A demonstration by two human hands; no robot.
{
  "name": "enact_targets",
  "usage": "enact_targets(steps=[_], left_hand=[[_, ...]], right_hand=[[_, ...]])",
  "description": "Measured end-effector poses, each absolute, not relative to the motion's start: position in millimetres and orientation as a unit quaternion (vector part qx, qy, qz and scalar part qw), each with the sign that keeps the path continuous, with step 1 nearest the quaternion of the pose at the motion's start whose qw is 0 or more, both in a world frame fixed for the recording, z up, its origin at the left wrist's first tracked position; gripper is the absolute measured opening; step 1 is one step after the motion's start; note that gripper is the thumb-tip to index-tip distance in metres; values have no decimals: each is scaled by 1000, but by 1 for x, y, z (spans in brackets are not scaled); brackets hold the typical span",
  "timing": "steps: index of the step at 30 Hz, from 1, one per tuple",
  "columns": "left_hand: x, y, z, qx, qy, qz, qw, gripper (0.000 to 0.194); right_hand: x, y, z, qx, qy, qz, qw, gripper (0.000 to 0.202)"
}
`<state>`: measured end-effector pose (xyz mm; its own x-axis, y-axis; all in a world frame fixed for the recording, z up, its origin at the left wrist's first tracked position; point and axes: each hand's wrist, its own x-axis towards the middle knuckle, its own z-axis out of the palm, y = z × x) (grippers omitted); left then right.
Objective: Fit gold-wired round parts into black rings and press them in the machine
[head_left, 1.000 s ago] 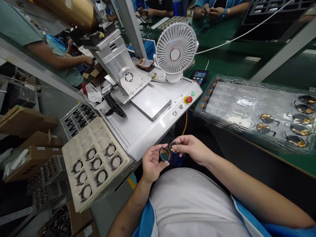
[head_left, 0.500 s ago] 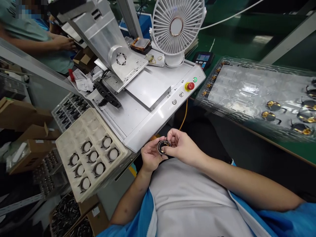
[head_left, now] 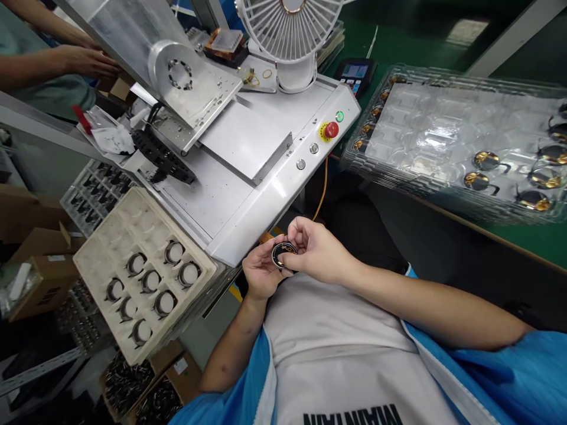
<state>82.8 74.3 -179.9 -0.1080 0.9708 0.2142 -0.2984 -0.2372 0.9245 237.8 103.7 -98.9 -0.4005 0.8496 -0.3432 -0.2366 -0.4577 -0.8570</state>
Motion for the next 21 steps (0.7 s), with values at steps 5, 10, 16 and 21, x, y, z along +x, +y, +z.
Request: enact_targets(steps=[5, 10, 16, 21], left_hand=[[82, 74, -183, 460, 355, 646, 495, 63], [78, 72, -190, 441, 410, 638, 480, 66], [78, 68, -193, 435, 415, 645, 472, 60], [80, 66, -187, 452, 432, 629, 461, 60]], right_hand=[[238, 105, -99, -405, -351, 760, 366, 33], [236, 110, -106, -410, -316, 773, 367, 41], [246, 117, -115, -437, -358, 787, 248, 46], [250, 116, -122, -426, -342, 797, 257, 58]])
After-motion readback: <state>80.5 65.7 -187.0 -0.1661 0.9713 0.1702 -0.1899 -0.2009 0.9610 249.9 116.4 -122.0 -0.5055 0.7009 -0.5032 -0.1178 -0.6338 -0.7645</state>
